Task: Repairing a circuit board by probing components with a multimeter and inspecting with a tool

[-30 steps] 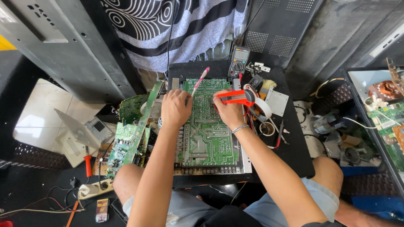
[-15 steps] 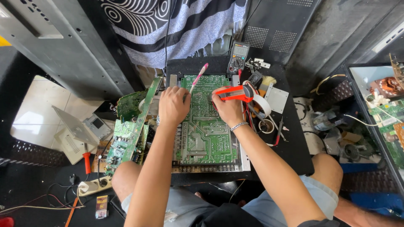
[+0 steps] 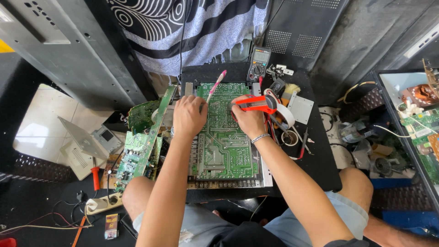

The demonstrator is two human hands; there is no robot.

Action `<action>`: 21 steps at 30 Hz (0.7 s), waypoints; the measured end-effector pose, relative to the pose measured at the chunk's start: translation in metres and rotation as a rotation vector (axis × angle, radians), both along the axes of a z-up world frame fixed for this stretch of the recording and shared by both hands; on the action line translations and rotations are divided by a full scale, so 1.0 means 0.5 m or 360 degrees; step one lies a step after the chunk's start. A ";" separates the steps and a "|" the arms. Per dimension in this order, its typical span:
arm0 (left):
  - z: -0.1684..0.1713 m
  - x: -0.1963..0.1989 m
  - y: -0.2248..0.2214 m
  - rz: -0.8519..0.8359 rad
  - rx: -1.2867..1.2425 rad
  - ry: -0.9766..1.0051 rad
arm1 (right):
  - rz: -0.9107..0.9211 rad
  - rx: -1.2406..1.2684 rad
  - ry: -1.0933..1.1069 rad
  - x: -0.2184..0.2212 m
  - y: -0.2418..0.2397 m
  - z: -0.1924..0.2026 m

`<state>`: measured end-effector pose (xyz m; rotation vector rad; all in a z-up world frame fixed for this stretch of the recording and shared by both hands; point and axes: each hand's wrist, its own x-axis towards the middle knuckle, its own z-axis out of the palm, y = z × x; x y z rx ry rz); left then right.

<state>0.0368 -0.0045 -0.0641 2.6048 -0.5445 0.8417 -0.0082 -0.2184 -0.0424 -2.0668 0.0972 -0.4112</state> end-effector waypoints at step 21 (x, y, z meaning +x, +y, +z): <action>0.000 0.002 0.001 -0.0006 -0.0013 0.0015 | 0.0059 -0.0023 0.0091 0.006 -0.004 0.002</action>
